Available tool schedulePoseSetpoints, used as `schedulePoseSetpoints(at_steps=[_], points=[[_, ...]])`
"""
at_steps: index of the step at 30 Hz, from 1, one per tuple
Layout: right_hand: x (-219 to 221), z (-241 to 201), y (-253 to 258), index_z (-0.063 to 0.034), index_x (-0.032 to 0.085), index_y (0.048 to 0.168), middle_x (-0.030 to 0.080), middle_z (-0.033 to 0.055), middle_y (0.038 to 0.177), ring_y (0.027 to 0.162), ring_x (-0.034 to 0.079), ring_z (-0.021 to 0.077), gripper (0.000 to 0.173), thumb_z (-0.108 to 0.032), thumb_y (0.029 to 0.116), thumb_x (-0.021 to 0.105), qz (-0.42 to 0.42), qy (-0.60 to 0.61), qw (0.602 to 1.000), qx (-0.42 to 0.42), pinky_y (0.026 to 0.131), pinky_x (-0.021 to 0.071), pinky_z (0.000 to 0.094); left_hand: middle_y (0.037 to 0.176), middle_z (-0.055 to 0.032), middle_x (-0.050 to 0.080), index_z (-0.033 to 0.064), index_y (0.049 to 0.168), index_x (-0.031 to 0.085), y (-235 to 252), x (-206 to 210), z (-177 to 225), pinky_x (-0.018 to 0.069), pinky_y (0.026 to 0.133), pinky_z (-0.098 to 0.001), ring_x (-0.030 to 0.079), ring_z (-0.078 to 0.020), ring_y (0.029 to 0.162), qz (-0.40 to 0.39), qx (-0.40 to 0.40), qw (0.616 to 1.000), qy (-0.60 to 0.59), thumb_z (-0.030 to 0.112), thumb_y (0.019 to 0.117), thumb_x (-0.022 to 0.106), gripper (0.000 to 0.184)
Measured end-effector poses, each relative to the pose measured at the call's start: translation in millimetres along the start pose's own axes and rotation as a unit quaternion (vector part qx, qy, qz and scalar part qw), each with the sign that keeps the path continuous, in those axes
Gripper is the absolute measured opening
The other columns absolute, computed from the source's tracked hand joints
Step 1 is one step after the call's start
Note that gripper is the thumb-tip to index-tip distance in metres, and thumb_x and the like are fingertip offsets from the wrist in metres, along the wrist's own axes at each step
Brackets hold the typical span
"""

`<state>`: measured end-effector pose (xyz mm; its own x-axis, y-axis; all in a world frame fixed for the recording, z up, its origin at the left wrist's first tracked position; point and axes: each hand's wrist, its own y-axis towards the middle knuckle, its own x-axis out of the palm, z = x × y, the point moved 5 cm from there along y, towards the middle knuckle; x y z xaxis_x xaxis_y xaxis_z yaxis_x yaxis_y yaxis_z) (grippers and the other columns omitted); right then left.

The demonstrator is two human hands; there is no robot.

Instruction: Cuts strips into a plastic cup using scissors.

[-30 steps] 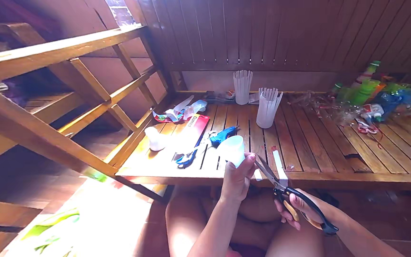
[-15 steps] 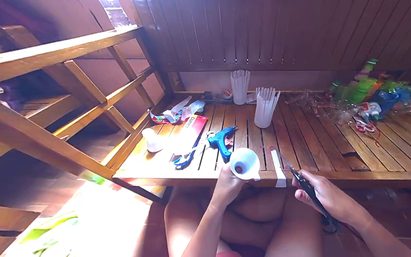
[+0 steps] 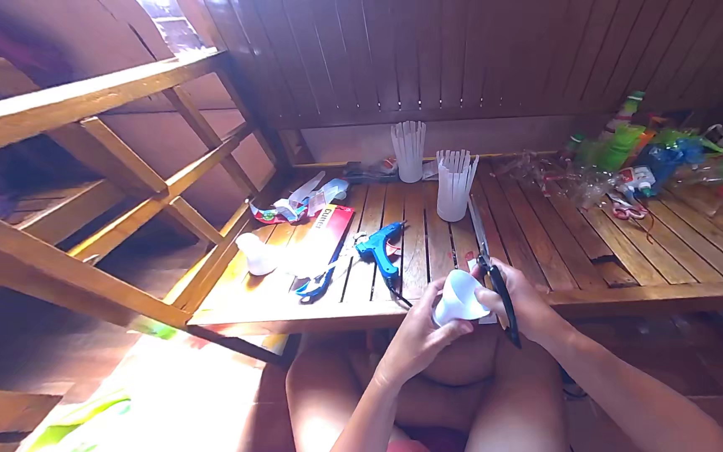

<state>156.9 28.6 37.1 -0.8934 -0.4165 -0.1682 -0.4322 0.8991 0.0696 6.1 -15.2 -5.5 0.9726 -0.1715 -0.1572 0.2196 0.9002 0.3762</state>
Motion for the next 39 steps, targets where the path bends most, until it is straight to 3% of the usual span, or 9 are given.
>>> schedulePoseSetpoints(at_steps=[5, 8, 12, 16, 18, 21, 29, 34, 39], points=[[-10.1, 12.3, 0.0, -0.0118, 0.057, 0.1, 0.058, -0.0124, 0.068, 0.054, 0.056, -0.0024, 0.015, -0.027, 0.1004, 0.055, -0.063, 0.047, 0.997, -0.007, 0.051, 0.0494, 0.0135, 0.085, 0.0101, 0.066, -0.0011, 0.127, 0.051, -2.3, -12.3, -12.4, 0.0521, 0.06, -0.016, 0.057, 0.0041, 0.063, 0.076, 0.06, 0.986, -0.134, 0.037, 0.1052, 0.053, 0.044], [-33.5, 20.3, -9.6, -0.0132, 0.061, 0.104, 0.056, -0.0117, 0.077, 0.061, 0.054, -0.0051, 0.05, -0.061, 0.0913, 0.064, -0.069, -0.129, 0.989, -0.014, 0.056, 0.047, 0.0127, 0.088, 0.0089, 0.071, 0.007, 0.123, 0.057, -1.8, -25.1, -13.1, 0.0544, 0.062, -0.0168, 0.062, 0.0016, 0.065, 0.119, 0.061, 0.97, -0.201, 0.039, 0.1024, 0.058, 0.038], [-40.1, 22.1, -25.1, -0.0015, 0.063, 0.116, 0.062, 0.0062, 0.09, 0.077, 0.057, 0.0118, 0.08, -0.076, 0.0862, 0.056, -0.094, -0.297, 0.95, -0.021, 0.07, 0.0485, 0.032, 0.094, 0.004, 0.072, 0.0072, 0.126, 0.055, -1.2, -25.9, -13.3, 0.0547, 0.063, -0.0171, 0.063, 0.0001, 0.066, 0.11, 0.052, 0.954, -0.273, 0.039, 0.1006, 0.061, 0.041], [-32.5, 39.2, -26.2, -0.0137, 0.056, 0.11, 0.054, -0.0105, 0.08, 0.066, 0.054, -0.0028, 0.085, -0.092, 0.0764, 0.048, -0.185, -0.138, 0.972, 0.034, 0.061, 0.0473, 0.0155, 0.101, -0.0009, 0.072, 0.0079, 0.118, 0.058, 3.4, -21.9, -11.9, 0.0567, 0.068, -0.0195, 0.066, -0.0038, 0.073, 0.133, 0.034, 0.919, -0.369, 0.035, 0.0982, 0.065, 0.034], [-22.8, 46.9, -25.3, -0.0187, 0.056, 0.102, 0.055, -0.0122, 0.076, 0.065, 0.059, -0.001, 0.079, -0.091, 0.0715, 0.055, -0.235, 0.0, 0.969, 0.077, 0.06, 0.051, 0.0147, 0.1, -0.0041, 0.071, 0.0054, 0.114, 0.057, 7.3, -22.5, -9.3, 0.0599, 0.074, -0.0247, 0.07, -0.0095, 0.079, 0.19, -0.004, 0.882, -0.43, 0.015, 0.0947, 0.071, 0.025], [-8.7, 59.8, -24.2, -0.0227, 0.059, 0.098, 0.061, -0.0123, 0.076, 0.067, 0.064, 0.0006, 0.066, -0.085, 0.0778, 0.056, -0.316, 0.131, 0.936, 0.079, 0.061, 0.0549, 0.0164, 0.085, -0.0001, 0.069, 0.0054, 0.108, 0.055, 15.2, -18.5, -0.3, 0.0602, 0.071, -0.0247, 0.068, -0.0081, 0.071, 0.282, -0.08, 0.856, -0.425, -0.01, 0.0964, 0.046, 0.021], [9.3, 69.4, -30.5, -0.0199, 0.064, 0.101, 0.065, -0.0091, 0.08, 0.074, 0.068, 0.0026, 0.062, -0.079, 0.0874, 0.051, -0.401, 0.213, 0.888, 0.065, 0.066, 0.0579, 0.0181, 0.076, 0.0009, 0.067, 0.0051, 0.097, 0.058, 33.3, -13.0, 0.8, 0.0583, 0.069, -0.0238, 0.065, -0.0067, 0.065, 0.286, -0.088, 0.886, -0.355, -0.004, 0.0995, 0.051, 0.011], [-21.6, 53.9, -36.0, -0.0169, 0.058, 0.105, 0.057, -0.0116, 0.076, 0.064, 0.059, 0.0006, 0.081, -0.091, 0.0728, 0.055, -0.254, -0.016, 0.962, 0.102, 0.059, 0.0516, 0.017, 0.078, 0.0011, 0.07, -0.0005, 0.1, 0.061, 28.8, -46.3, -11.3, 0.0598, 0.07, -0.026, 0.067, -0.0065, 0.067, 0.283, -0.055, 0.942, -0.174, -0.002, 0.0921, 0.065, 0.008], [-50.2, 33.5, -29.7, -0.0084, 0.064, 0.116, 0.057, -0.0052, 0.082, 0.066, 0.052, 0.0001, 0.071, -0.074, 0.0887, 0.055, -0.131, -0.256, 0.957, 0.043, 0.061, 0.0447, 0.0191, 0.081, 0.0036, 0.071, -0.0012, 0.101, 0.065, 8.4, -28.1, -18.4, 0.0589, 0.071, -0.0202, 0.068, -0.0011, 0.07, 0.204, -0.041, 0.977, -0.045, 0.002, 0.0854, 0.074, 0.018]])
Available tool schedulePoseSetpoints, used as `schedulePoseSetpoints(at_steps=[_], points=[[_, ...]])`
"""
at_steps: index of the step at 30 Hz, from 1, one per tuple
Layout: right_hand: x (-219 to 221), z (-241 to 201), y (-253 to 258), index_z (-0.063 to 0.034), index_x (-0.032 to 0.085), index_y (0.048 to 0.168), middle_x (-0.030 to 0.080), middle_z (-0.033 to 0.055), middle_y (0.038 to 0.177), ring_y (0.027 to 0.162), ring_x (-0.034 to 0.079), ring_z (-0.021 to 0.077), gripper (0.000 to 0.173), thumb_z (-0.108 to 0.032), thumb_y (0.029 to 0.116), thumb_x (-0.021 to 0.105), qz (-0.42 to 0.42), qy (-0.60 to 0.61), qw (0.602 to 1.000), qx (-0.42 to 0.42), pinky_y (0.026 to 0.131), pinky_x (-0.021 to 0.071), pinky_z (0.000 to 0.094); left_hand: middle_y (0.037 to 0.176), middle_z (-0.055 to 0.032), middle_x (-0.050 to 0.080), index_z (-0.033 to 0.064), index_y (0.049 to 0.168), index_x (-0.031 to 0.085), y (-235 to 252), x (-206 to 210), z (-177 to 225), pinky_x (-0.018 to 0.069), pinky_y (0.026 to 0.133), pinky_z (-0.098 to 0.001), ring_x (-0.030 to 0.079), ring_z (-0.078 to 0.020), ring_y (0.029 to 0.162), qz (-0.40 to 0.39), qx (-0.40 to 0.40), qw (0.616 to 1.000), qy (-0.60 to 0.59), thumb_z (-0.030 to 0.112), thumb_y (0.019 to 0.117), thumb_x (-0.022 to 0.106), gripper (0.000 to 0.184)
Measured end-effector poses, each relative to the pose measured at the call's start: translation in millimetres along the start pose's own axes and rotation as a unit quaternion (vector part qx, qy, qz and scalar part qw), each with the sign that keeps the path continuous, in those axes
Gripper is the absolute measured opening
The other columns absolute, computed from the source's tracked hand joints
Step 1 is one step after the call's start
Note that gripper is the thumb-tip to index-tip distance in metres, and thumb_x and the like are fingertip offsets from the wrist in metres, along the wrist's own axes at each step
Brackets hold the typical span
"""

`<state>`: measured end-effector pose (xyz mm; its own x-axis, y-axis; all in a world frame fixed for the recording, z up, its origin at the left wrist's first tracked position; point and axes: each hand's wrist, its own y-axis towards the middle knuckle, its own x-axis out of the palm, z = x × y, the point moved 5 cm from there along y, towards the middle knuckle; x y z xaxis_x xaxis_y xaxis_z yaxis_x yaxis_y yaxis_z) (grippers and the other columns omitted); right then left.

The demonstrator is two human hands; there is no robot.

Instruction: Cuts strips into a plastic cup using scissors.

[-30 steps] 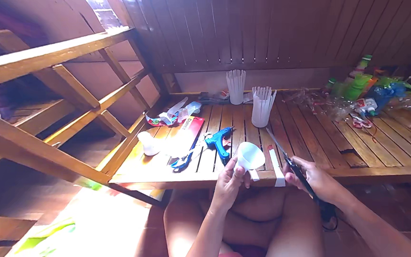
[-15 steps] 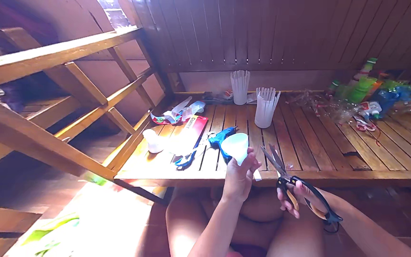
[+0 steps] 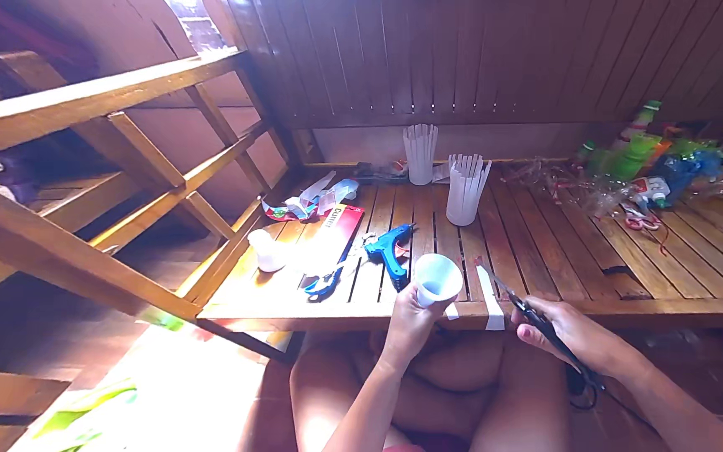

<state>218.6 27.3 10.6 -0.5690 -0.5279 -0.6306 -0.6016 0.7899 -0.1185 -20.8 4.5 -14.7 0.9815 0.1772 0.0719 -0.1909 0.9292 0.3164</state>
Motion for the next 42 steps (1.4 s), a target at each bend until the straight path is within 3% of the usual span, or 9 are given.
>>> schedulePoseSetpoints(at_steps=[5, 11, 19, 24, 27, 32, 34, 37, 42], points=[[0.5, -15.5, 0.8, 0.0015, 0.066, 0.119, 0.067, 0.0169, 0.103, 0.093, 0.063, 0.026, 0.077, -0.069, 0.0887, 0.06, 0.052, -0.127, 0.99, -0.035, 0.082, 0.0508, 0.0435, 0.083, 0.0039, 0.071, -0.0007, 0.101, 0.067, -10.1, 3.6, 4.6, 0.0561, 0.068, -0.0158, 0.065, 0.0031, 0.069, -0.027, 0.009, 0.998, 0.056, 0.007, 0.085, 0.076, 0.02], [0.1, -26.4, 4.2, 0.0046, 0.065, 0.112, 0.065, 0.0186, 0.097, 0.086, 0.064, 0.0314, 0.077, -0.069, 0.0882, 0.06, 0.074, -0.187, 0.978, -0.049, 0.075, 0.0508, 0.0486, 0.091, -0.0001, 0.073, -0.0048, 0.104, 0.068, -15.5, 3.1, 16.1, 0.0557, 0.078, -0.0144, 0.067, 0.0047, 0.083, -0.04, 0.045, 0.993, 0.105, 0.006, 0.0822, 0.077, 0.026], [1.2, -28.5, 4.4, 0.0041, 0.065, 0.108, 0.065, 0.0173, 0.089, 0.081, 0.064, 0.0302, 0.078, -0.07, 0.0884, 0.058, 0.086, -0.191, 0.976, -0.064, 0.071, 0.0502, 0.0474, 0.096, -0.0001, 0.073, -0.0062, 0.11, 0.066, -17.4, 3.5, 23.5, 0.0561, 0.083, -0.0154, 0.068, 0.0037, 0.088, -0.1, 0.064, 0.99, 0.08, 0.01, 0.0851, 0.077, 0.032], [-6.2, -21.9, -3.8, 0.0035, 0.066, 0.109, 0.065, 0.0159, 0.092, 0.076, 0.062, 0.0249, 0.083, -0.075, 0.0877, 0.052, 0.169, -0.172, 0.963, -0.118, 0.066, 0.0506, 0.042, 0.077, 0.013, 0.061, 0.0036, 0.111, 0.058, -14.5, -3.0, 26.1, 0.0493, 0.058, -0.0132, 0.055, 0.0062, 0.06, -0.153, -0.017, 0.988, 0.031, 0.022, 0.0939, 0.067, 0.026], [-0.2, -21.6, -12.2, 0.0039, 0.066, 0.107, 0.066, 0.0158, 0.089, 0.069, 0.062, 0.0245, 0.087, -0.079, 0.0867, 0.047, 0.21, -0.215, 0.938, -0.174, 0.058, 0.0514, 0.0402, 0.077, 0.0119, 0.061, 0.0057, 0.111, 0.062, -10.0, -8.6, 26.4, 0.0473, 0.056, -0.0126, 0.053, 0.0061, 0.058, -0.163, -0.052, 0.982, 0.079, 0.025, 0.0953, 0.067, 0.025], [18.8, -19.4, -11.2, 0.004, 0.067, 0.105, 0.066, 0.0159, 0.087, 0.07, 0.064, 0.0274, 0.082, -0.075, 0.0851, 0.054, 0.207, -0.224, 0.936, -0.174, 0.058, 0.0519, 0.0431, 0.079, 0.0098, 0.063, 0.0057, 0.112, 0.066, -10.2, -2.9, 30.3, 0.0466, 0.056, -0.0119, 0.054, 0.0071, 0.059, -0.175, -0.054, 0.973, 0.14, 0.033, 0.0933, 0.071, 0.033], [21.7, -16.3, -8.7, 0.004, 0.066, 0.106, 0.065, 0.0157, 0.087, 0.069, 0.062, 0.0264, 0.084, -0.076, 0.0862, 0.052, 0.187, -0.196, 0.949, -0.161, 0.058, 0.0508, 0.0427, 0.077, 0.0099, 0.062, 0.0037, 0.117, 0.064, -11.3, -1.6, 30.8, 0.0466, 0.055, -0.0123, 0.053, 0.0066, 0.058, -0.182, -0.053, 0.972, 0.137, 0.035, 0.0952, 0.068, 0.038], [27.8, -10.9, -5.9, 0.0031, 0.067, 0.109, 0.065, 0.0148, 0.088, 0.072, 0.062, 0.0246, 0.087, -0.079, 0.0863, 0.049, 0.161, -0.151, 0.964, -0.146, 0.061, 0.0516, 0.0414, 0.078, 0.0085, 0.062, -0.0056, 0.138, 0.051, -13.2, 0.4, 33.9, 0.0448, 0.051, -0.0127, 0.052, 0.0041, 0.056, -0.169, -0.036, 0.982, 0.074, 0.031, 0.1014, 0.058, 0.052], [40.1, -1.6, -3.3, -0.0006, 0.067, 0.106, 0.062, 0.0075, 0.082, 0.069, 0.056, 0.0116, 0.078, -0.075, 0.0887, 0.052, 0.114, -0.054, 0.981, -0.148, 0.061, 0.0475, 0.0277, 0.082, 0.0071, 0.065, -0.0058, 0.143, 0.05, -16.1, 0.7, 35.1, 0.0448, 0.051, -0.0122, 0.053, 0.004, 0.058, -0.094, -0.021, 0.994, 0.048, 0.02, 0.0991, 0.063, 0.052]])
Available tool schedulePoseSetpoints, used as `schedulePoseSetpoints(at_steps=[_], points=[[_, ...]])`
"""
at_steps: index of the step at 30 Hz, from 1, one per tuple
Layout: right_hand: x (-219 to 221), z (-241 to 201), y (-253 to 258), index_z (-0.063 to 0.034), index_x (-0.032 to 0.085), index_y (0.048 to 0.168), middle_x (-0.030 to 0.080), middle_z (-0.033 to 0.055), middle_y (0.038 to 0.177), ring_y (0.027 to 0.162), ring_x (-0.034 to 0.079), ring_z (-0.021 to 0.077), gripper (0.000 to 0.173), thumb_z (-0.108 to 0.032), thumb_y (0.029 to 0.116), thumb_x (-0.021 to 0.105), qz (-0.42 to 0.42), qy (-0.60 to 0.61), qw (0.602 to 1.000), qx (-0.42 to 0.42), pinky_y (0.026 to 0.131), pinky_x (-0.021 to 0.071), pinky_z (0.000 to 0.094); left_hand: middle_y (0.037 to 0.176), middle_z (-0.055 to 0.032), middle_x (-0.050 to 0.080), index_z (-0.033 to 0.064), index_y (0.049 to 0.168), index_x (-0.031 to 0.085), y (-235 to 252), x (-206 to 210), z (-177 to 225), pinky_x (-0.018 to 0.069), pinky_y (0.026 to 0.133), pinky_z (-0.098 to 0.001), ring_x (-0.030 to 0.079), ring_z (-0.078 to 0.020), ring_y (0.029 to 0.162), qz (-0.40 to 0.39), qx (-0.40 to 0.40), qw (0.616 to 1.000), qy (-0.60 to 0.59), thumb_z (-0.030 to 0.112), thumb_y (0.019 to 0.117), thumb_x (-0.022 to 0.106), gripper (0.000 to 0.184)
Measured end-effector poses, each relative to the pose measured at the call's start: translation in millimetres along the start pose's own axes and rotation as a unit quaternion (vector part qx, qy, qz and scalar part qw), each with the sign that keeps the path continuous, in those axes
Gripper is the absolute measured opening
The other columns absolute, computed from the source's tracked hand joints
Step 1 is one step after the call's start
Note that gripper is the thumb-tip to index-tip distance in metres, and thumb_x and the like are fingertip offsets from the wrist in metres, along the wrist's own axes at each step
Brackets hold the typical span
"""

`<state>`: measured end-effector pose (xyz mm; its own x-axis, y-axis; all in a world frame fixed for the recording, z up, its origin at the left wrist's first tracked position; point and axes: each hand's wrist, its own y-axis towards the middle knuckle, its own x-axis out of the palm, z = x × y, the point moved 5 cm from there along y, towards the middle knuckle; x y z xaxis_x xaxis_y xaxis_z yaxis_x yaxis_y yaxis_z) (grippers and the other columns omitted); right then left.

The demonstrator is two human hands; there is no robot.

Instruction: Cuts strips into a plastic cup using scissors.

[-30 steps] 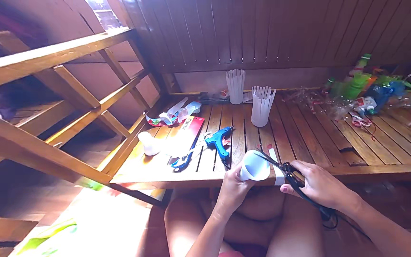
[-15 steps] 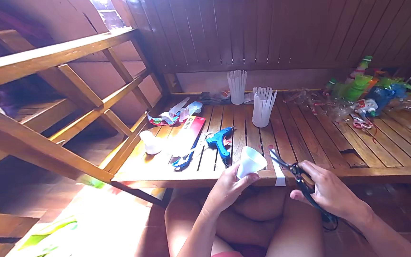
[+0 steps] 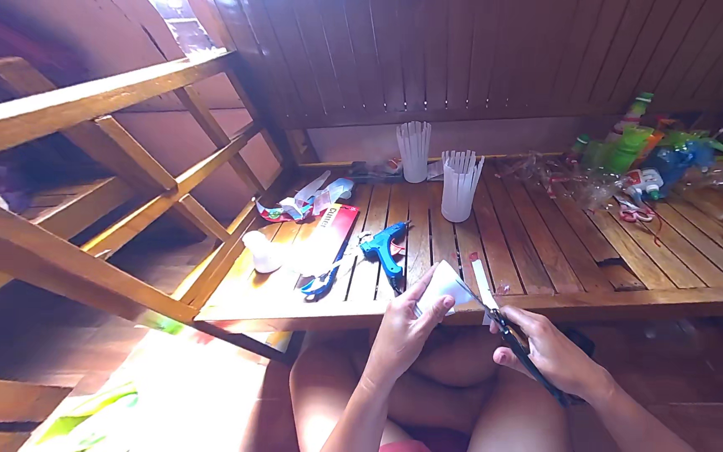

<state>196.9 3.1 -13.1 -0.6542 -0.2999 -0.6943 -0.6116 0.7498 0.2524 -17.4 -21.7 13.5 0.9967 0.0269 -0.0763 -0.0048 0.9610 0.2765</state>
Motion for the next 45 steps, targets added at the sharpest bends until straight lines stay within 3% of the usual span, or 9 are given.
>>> schedulePoseSetpoints(at_steps=[3, 6, 13, 16, 19, 21, 29, 38, 45], points=[[4.7, 1.2, -2.4, 0.0002, 0.067, 0.106, 0.061, 0.0035, 0.082, 0.07, 0.053, 0.0015, 0.074, -0.071, 0.0908, 0.054, -0.013, 0.062, 0.998, -0.014, 0.063, 0.0444, 0.0164, 0.088, 0.0058, 0.068, -0.0057, 0.143, 0.051, -1.9, -0.2, -1.6, 0.0449, 0.054, -0.0115, 0.052, 0.006, 0.06, 0.006, 0.004, 1.0, 0.011, 0.019, 0.0979, 0.065, 0.053], [7.5, 3.0, -3.7, -0.0002, 0.066, 0.103, 0.059, 0.0013, 0.08, 0.069, 0.05, -0.0022, 0.073, -0.071, 0.0912, 0.054, -0.015, 0.081, 0.997, -0.011, 0.062, 0.0415, 0.0133, 0.098, 0.0032, 0.071, -0.0045, 0.143, 0.052, -2.9, 0.4, -2.0, 0.0452, 0.056, -0.0106, 0.053, 0.0078, 0.062, 0.011, 0.009, 0.999, 0.031, 0.02, 0.0973, 0.066, 0.054], [9.3, 3.5, -9.4, -0.0006, 0.067, 0.097, 0.06, 0.0056, 0.076, 0.064, 0.054, 0.0089, 0.073, -0.072, 0.0894, 0.053, 0.023, 0.009, 1.0, 0.005, 0.058, 0.0451, 0.0244, 0.11, -0.0009, 0.072, -0.0043, 0.143, 0.052, -4.6, 0.5, -4.2, 0.0488, 0.064, -0.0106, 0.059, 0.0078, 0.073, 0.014, 0.028, 0.998, 0.059, 0.021, 0.0975, 0.066, 0.054], [9.9, 3.8, -12.7, -0.0003, 0.067, 0.094, 0.06, 0.0072, 0.074, 0.063, 0.055, 0.0129, 0.075, -0.074, 0.0884, 0.053, 0.031, -0.01, 0.999, 0.012, 0.056, 0.046, 0.0289, 0.12, -0.0038, 0.072, -0.0037, 0.145, 0.05, -6.1, -1.2, -7.7, 0.0546, 0.081, -0.0132, 0.067, 0.0049, 0.093, 0.01, 0.043, 0.996, 0.075, 0.024, 0.0978, 0.066, 0.057], [12.4, 4.5, -14.0, -0.0009, 0.066, 0.091, 0.057, 0.0057, 0.07, 0.06, 0.052, 0.0114, 0.073, -0.073, 0.0895, 0.053, 0.039, -0.016, 0.999, 0.008, 0.054, 0.0437, 0.0272, 0.104, 0.0004, 0.072, -0.0023, 0.146, 0.05, -7.5, -1.4, -10.6, 0.0465, 0.056, -0.0113, 0.057, 0.0061, 0.066, 0.012, 0.025, 0.998, 0.055, 0.023, 0.0969, 0.067, 0.058], [13.6, 4.2, -14.3, -0.0004, 0.066, 0.09, 0.056, 0.0056, 0.068, 0.058, 0.052, 0.0113, 0.073, -0.072, 0.0894, 0.053, 0.047, -0.026, 0.999, 0.007, 0.053, 0.0434, 0.0272, 0.096, 0.0024, 0.071, -0.0026, 0.148, 0.048, -8.3, -1.0, -10.0, 0.0441, 0.05, -0.0112, 0.053, 0.0052, 0.058, 0.011, 0.019, 0.999, 0.036, 0.022, 0.0966, 0.067, 0.06], [15.7, 2.1, -16.7, -0.0004, 0.065, 0.086, 0.055, 0.0065, 0.064, 0.054, 0.052, 0.0157, 0.073, -0.072, 0.088, 0.053, 0.067, -0.068, 0.995, 0.011, 0.049, 0.0433, 0.0316, 0.106, 0.0011, 0.07, 0.0002, 0.149, 0.047, -10.3, -0.3, -12.8, 0.0446, 0.051, -0.0109, 0.053, 0.0057, 0.06, 0.01, 0.012, 1.0, 0.024, 0.02, 0.098, 0.066, 0.058], [16.8, 1.9, -18.5, -0.002, 0.063, 0.082, 0.05, 0.0043, 0.06, 0.051, 0.049, 0.0132, 0.073, -0.073, 0.0898, 0.049, 0.067, -0.08, 0.995, 0.003, 0.046, 0.0403, 0.0288, 0.111, 0.0002, 0.07, -0.0006, 0.149, 0.047, -11.9, -0.3, -14.3, 0.045, 0.052, -0.0108, 0.053, 0.0061, 0.061, 0.008, 0.014, 0.999, 0.03, 0.02, 0.0984, 0.065, 0.057], [13.9, -1.0, -18.7, 0.0028, 0.066, 0.089, 0.059, 0.0114, 0.068, 0.059, 0.059, 0.024, 0.081, -0.077, 0.0842, 0.052, 0.02, -0.098, 0.994, 0.045, 0.052, 0.047, 0.0405, 0.126, -0.0032, 0.067, 0.002, 0.148, 0.05, -13.0, -1.1, -16.3, 0.0445, 0.053, -0.0107, 0.054, 0.007, 0.064, 0.012, 0.026, 0.998, 0.058, 0.021, 0.098, 0.066, 0.056]])
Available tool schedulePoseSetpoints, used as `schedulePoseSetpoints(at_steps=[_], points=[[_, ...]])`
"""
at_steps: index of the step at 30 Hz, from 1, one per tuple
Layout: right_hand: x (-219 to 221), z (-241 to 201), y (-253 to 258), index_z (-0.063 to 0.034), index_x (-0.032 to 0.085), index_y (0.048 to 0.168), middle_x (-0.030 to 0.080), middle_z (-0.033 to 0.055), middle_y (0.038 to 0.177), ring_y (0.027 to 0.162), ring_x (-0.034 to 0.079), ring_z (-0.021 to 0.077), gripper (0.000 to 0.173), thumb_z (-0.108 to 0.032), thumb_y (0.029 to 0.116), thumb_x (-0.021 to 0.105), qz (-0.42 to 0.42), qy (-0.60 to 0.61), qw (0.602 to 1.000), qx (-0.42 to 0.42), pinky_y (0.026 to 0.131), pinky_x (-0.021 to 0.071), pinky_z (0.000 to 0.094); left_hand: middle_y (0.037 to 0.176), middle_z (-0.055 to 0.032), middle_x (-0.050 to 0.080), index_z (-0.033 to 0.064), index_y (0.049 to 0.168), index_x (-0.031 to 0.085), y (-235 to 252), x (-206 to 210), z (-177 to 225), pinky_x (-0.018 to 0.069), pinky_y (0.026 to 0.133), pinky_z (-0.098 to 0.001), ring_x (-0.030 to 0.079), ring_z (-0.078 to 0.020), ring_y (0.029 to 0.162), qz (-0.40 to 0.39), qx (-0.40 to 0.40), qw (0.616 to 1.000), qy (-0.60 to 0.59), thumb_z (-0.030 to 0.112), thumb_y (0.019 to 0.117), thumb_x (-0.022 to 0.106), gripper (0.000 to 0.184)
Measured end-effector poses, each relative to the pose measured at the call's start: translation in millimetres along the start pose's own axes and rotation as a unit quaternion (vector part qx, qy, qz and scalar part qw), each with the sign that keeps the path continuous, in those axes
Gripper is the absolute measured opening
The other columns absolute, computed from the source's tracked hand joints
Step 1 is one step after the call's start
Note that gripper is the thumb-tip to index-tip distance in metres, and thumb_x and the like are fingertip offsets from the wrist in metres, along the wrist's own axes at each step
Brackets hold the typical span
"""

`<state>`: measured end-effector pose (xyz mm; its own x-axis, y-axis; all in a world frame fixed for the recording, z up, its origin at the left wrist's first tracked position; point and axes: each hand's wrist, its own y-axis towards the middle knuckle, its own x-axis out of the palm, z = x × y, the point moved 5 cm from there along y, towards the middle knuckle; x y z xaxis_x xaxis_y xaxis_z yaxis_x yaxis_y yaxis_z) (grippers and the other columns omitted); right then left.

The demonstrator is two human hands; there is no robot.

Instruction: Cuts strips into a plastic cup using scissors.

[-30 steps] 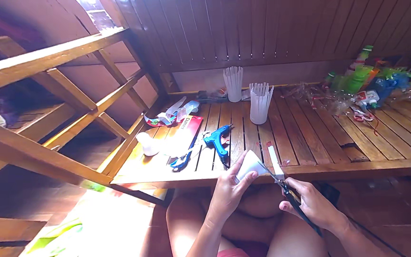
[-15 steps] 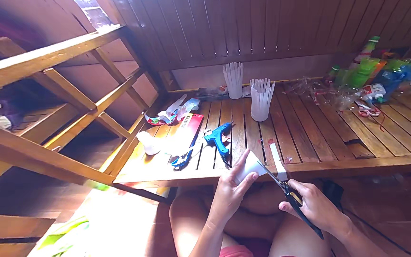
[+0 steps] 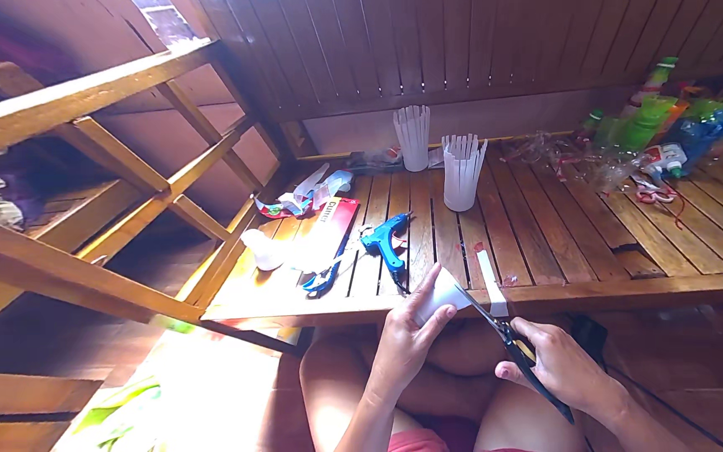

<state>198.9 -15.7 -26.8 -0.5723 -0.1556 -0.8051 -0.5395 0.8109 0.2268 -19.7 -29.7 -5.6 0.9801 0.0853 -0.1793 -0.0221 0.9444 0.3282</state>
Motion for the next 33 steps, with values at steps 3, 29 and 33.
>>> schedulePoseSetpoints(at_steps=[3, 29, 33], points=[[-0.3, 1.2, 0.4, 0.0021, 0.067, 0.09, 0.06, 0.011, 0.069, 0.06, 0.059, 0.0236, 0.082, -0.078, 0.0831, 0.051, -0.007, 0.005, 1.0, -0.001, 0.053, 0.047, 0.0403, 0.129, -0.0036, 0.066, 0.0023, 0.149, 0.05, -0.2, 0.6, -0.2, 0.0446, 0.053, -0.0105, 0.054, 0.0073, 0.064, -0.001, 0.006, 1.0, -0.006, 0.02, 0.0975, 0.067, 0.057], [2.6, 0.3, -5.0, -0.0018, 0.062, 0.078, 0.048, 0.0046, 0.055, 0.047, 0.047, 0.0144, 0.073, -0.072, 0.0898, 0.048, 0.025, -0.016, 0.999, -0.044, 0.044, 0.0384, 0.03, 0.138, -0.0042, 0.062, 0.004, 0.148, 0.052, -7.7, 0.1, -5.2, 0.0496, 0.069, -0.0102, 0.061, 0.0075, 0.082, -0.001, 0.022, 1.0, 0.014, 0.023, 0.0985, 0.066, 0.055], [2.4, 1.0, -6.2, -0.0028, 0.061, 0.076, 0.046, 0.0035, 0.054, 0.046, 0.046, 0.0132, 0.072, -0.072, 0.0901, 0.048, 0.03, -0.015, 0.998, -0.045, 0.044, 0.0378, 0.0289, 0.138, -0.004, 0.062, 0.0047, 0.148, 0.051, -7.9, 0.1, -4.9, 0.049, 0.065, -0.0105, 0.06, 0.0076, 0.079, -0.004, 0.02, 1.0, 0.008, 0.022, 0.0984, 0.066, 0.055]])
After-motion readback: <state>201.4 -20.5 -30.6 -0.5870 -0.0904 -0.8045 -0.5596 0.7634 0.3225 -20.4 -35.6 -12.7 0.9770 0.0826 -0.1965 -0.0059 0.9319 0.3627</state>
